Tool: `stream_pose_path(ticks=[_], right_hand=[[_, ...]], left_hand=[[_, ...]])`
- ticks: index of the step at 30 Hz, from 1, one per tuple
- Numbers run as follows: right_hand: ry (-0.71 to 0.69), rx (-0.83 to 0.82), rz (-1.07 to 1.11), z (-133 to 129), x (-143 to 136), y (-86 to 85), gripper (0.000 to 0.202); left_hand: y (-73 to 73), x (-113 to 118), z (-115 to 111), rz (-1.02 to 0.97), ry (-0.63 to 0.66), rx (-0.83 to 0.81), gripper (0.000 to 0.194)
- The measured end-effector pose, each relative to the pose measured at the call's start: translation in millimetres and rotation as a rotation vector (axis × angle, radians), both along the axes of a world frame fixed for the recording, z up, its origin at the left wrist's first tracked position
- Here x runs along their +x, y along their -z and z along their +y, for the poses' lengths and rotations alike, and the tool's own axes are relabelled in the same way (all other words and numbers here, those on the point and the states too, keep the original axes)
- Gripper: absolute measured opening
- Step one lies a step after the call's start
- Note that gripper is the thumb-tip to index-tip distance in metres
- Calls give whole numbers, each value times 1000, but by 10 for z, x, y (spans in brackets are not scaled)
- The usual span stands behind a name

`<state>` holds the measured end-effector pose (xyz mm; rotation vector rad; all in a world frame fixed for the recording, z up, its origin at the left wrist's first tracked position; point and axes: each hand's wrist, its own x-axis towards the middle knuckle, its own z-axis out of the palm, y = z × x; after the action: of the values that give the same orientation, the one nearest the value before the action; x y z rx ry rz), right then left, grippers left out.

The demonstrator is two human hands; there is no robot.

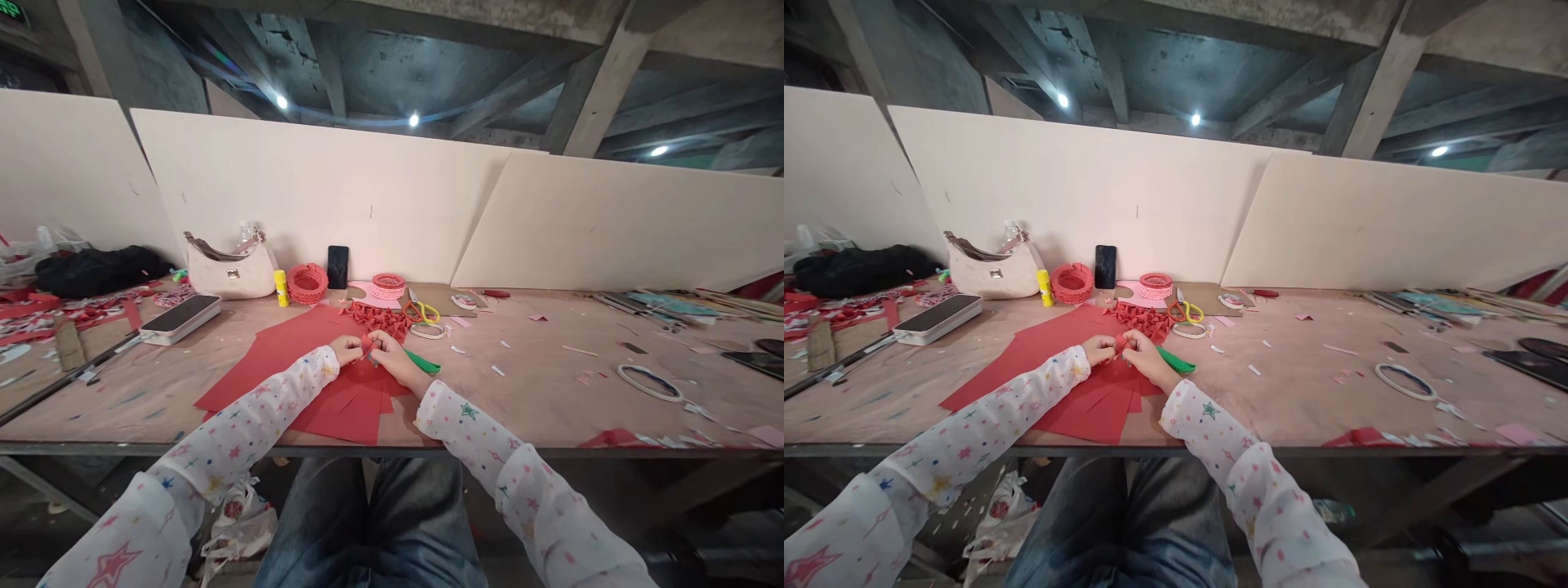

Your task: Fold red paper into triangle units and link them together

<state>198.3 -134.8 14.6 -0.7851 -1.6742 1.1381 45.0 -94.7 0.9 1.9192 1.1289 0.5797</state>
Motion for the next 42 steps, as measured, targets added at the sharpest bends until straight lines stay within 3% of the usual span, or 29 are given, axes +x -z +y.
stream_pose_path(ticks=[13, 20, 26, 36, 42], right_hand=[[71, -37, 37, 134, 127, 70, 17], [19, 52, -21, 29, 107, -34, 35], [39, 80, -73, 38, 94, -33, 21], [55, 52, -72, 93, 118, 24, 27], [28, 45, -80, 103, 124, 43, 30]], left_hand=[[68, -32, 112, -143, -105, -165, 27], [12, -2, 69, -208, -132, -238, 27], [-13, -6, 84, -229, -115, -260, 26], [5, -19, 36, -332, -49, -41, 21], [8, -17, 30, -369, 1, 69, 28]])
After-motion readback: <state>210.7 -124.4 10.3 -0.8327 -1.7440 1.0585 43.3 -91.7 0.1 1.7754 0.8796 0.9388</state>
